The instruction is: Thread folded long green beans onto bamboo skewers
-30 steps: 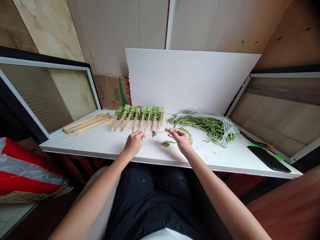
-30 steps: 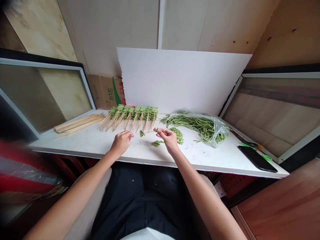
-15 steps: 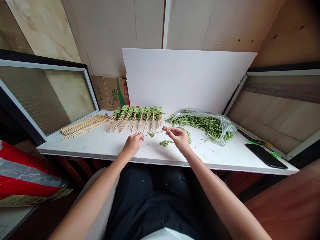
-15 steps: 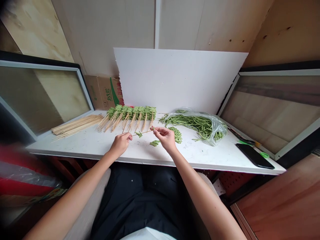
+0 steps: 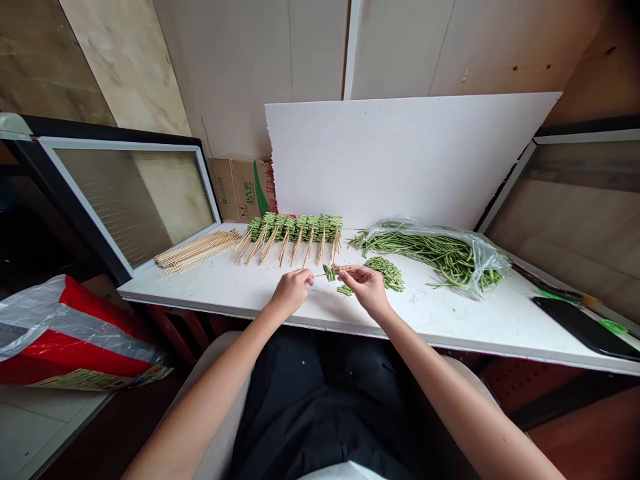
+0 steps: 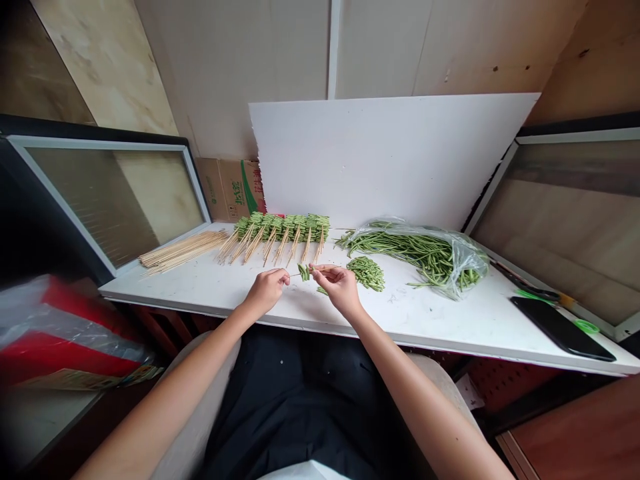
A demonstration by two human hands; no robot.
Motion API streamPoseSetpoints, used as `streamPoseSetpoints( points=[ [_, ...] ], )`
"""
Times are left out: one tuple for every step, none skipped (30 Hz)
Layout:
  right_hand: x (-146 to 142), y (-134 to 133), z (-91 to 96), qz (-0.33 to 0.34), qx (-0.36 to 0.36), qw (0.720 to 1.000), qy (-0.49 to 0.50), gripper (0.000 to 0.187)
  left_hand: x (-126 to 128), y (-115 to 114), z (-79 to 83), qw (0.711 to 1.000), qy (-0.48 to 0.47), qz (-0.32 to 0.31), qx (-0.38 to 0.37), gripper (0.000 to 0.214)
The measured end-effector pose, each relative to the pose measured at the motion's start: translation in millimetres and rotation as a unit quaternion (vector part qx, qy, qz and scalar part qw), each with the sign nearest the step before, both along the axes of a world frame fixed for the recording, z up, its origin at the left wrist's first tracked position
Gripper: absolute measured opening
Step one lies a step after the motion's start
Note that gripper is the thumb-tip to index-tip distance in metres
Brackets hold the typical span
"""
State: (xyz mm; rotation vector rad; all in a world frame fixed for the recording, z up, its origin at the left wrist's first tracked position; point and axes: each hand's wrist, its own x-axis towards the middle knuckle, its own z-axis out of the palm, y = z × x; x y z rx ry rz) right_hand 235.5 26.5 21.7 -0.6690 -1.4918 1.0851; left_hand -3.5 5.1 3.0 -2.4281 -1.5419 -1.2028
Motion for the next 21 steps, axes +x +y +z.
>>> streamPoseSetpoints(
  points=[
    [-2, 0, -1.9, -0.006, -0.013, 1.000, 0.009, 0.037, 2, -1, 1.2, 1.000, -0.002, 0.006, 0.008, 0.033],
    [-4, 1, -3.5, -0.012, -0.025, 0.999, 0.016, 0.038, 3, -1, 2.2, 1.000, -0.003, 0.011, 0.014, 0.032],
    [-5, 1, -4.6, -0.016, -0.035, 0.999, 0.019, 0.039, 3, -2, 3.0, 1.000, -0.002, 0.017, 0.020, 0.031],
    [-5, 2, -5.3, -0.019, -0.042, 0.999, 0.019, 0.040, 4, -2, 3.6, 0.999, -0.001, 0.023, 0.026, 0.030],
    [-5, 2, -5.7, -0.022, -0.048, 0.998, 0.019, 0.041, 4, -2, 3.8, 0.999, 0.002, 0.028, 0.031, 0.031],
    [-6, 2, -5.8, -0.025, -0.052, 0.998, 0.019, 0.042, 4, -3, 3.8, 0.999, 0.004, 0.031, 0.035, 0.031],
    [-6, 2, -5.8, -0.028, -0.056, 0.998, 0.019, 0.043, 4, -3, 3.4, 0.999, 0.006, 0.033, 0.039, 0.032],
    [-6, 2, -5.8, -0.031, -0.060, 0.998, 0.018, 0.043, 4, -3, 2.7, 0.999, 0.008, 0.034, 0.041, 0.033],
    [-6, 2, -6.0, -0.033, -0.063, 0.997, 0.017, 0.044, 4, -3, 1.9, 0.998, 0.010, 0.034, 0.043, 0.033],
    [-6, 2, -6.3, -0.033, -0.066, 0.997, 0.016, 0.044, 4, -3, 1.0, 0.998, 0.011, 0.035, 0.043, 0.033],
    [-6, 1, -7.0, -0.034, -0.068, 0.997, 0.016, 0.045, 4, -2, 0.0, 0.998, 0.012, 0.037, 0.043, 0.033],
    [-7, 2, -7.9, -0.034, -0.071, 0.997, 0.016, 0.045, 4, -2, -1.0, 0.998, 0.013, 0.038, 0.042, 0.033],
    [-7, 2, -9.2, -0.033, -0.073, 0.997, 0.014, 0.045, 5, -2, -1.7, 0.998, 0.015, 0.039, 0.040, 0.033],
    [-8, 2, -10.7, -0.032, -0.074, 0.997, 0.013, 0.045, 5, -2, -2.2, 0.998, 0.018, 0.039, 0.037, 0.033],
    [-8, 2, -12.2, -0.031, -0.076, 0.997, 0.013, 0.045, 6, -3, -2.4, 0.998, 0.020, 0.039, 0.033, 0.033],
    [-9, 2, -13.6, -0.030, -0.077, 0.997, 0.012, 0.045, 7, -3, -2.3, 0.999, 0.023, 0.037, 0.029, 0.033],
    [-10, 2, -14.6, -0.030, -0.077, 0.997, 0.011, 0.045, 7, -3, -1.7, 0.999, 0.024, 0.037, 0.025, 0.033],
    [-10, 3, -15.0, -0.031, -0.076, 0.997, 0.010, 0.045, 8, -3, -0.9, 0.999, 0.024, 0.037, 0.021, 0.032],
    [-10, 3, -14.7, -0.031, -0.075, 0.997, 0.009, 0.045, 8, -4, 0.1, 0.999, 0.021, 0.038, 0.018, 0.032],
    [-10, 3, -13.7, -0.027, -0.071, 0.997, 0.006, 0.045, 8, -4, 1.1, 0.999, 0.017, 0.041, 0.014, 0.032],
    [-9, 4, -12.1, -0.019, -0.065, 0.998, 0.000, 0.044, 7, -3, 2.1, 0.999, 0.012, 0.044, 0.010, 0.031]
  ],
)
